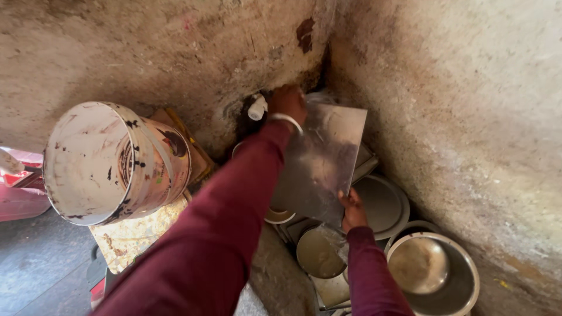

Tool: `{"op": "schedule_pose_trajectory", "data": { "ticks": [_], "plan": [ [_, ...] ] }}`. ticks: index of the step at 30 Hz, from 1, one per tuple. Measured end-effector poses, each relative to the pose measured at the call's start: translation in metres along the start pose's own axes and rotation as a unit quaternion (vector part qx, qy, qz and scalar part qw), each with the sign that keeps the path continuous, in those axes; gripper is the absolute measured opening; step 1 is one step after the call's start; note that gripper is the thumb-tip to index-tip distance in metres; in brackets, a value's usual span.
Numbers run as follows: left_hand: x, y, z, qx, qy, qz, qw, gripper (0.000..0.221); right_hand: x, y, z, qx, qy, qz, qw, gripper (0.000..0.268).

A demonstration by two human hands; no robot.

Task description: The person sorts through a stack of metal trays, moves to a washing area, and scrubs the inside of a large metal pot and metal trays using a scouring pad.

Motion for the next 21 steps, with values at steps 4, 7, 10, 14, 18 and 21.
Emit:
{"op": "schedule_pose_trajectory", "data": {
  "ticks": [4,7,10,14,18,21],
  "plan": [
    [0.027,0.008,0.008,0.303,0.183,0.075,0.932,0.025,-0.005,0.007,-0.011,-0.008,-0.024,0.005,1.0,0.043],
    [0.038,0.01,0.011,0.328,0.203,0.105,0.917,0.025,-0.015,0.008,-0.015,0.004,0.016,0.002,1.0,0.042],
    [0.037,0.016,0.019,0.315,0.185,0.113,0.924,0.026,-0.03,0.001,-0.024,-0.002,0.027,0.022,0.999,0.04],
    [0.035,0.023,0.028,0.285,0.145,0.107,0.941,0.029,-0.05,-0.004,-0.035,-0.01,0.051,0.057,0.997,0.039],
    [0.034,0.023,0.027,0.265,0.092,0.102,0.954,0.035,-0.067,-0.007,-0.035,-0.021,0.132,0.113,0.984,0.035],
    [0.037,0.021,0.027,0.276,0.073,0.085,0.955,0.037,-0.069,-0.002,-0.038,-0.045,0.142,0.105,0.983,0.032]
  ]
}}
Point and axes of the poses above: each hand's wrist, its own y-axis towards the middle knuckle, its own z-axis out of the palm, x = y × z, the point moved 5 cm from there along y, towards the middle knuckle, and after that the axes turned 3 degrees about -z, right-handed, at the moved point
